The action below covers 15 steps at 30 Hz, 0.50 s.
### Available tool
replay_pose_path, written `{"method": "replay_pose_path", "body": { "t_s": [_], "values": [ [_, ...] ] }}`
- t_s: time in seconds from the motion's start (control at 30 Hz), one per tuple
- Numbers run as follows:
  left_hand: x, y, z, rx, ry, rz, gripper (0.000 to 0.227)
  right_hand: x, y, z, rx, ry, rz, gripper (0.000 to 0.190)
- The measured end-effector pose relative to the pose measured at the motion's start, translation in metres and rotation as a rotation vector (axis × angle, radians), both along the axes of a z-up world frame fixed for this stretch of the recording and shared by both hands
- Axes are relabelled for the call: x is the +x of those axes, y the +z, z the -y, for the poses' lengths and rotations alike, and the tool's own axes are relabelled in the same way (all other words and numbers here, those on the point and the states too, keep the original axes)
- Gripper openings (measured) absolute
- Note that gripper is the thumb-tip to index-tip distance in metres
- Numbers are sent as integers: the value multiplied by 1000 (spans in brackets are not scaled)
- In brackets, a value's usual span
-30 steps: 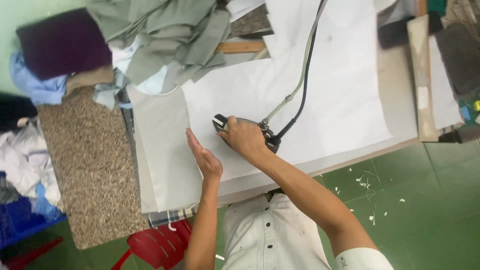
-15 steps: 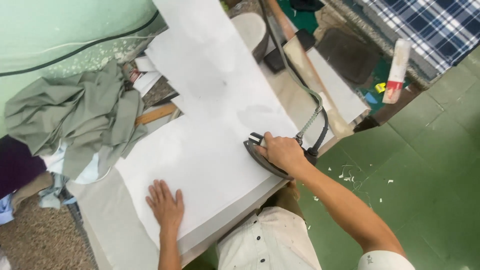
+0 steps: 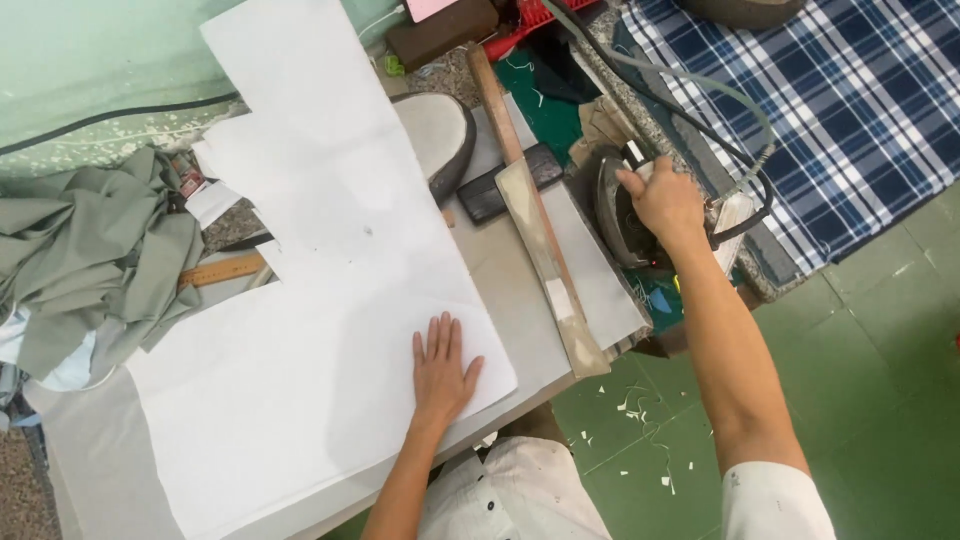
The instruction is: The person irons a large white sheet of paper, then uses a ruler and pencil to draw straight lines on it. They then use scissors to cut along the drawn lines, separating a strip from the main sheet.
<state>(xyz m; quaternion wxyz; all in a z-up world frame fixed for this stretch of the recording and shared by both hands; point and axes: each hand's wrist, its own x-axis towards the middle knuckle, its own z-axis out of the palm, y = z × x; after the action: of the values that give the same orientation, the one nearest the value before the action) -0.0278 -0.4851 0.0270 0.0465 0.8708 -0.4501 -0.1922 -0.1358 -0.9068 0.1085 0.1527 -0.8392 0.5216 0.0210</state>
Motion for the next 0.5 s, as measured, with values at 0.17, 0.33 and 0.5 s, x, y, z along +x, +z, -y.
{"method": "replay_pose_path", "body": {
  "t_s": [0.17, 0.33, 0.5],
  "values": [
    [9, -11, 26, 57, 57, 3, 77, 5, -67, 48, -26, 47, 119, 85],
    [17, -9, 40, 51, 112, -16, 77, -31, -28, 8, -81, 239, 219, 74],
    [25, -6, 42, -82, 102, -40, 78, -74, -60, -40, -529, 372, -27, 90]
  ]
}}
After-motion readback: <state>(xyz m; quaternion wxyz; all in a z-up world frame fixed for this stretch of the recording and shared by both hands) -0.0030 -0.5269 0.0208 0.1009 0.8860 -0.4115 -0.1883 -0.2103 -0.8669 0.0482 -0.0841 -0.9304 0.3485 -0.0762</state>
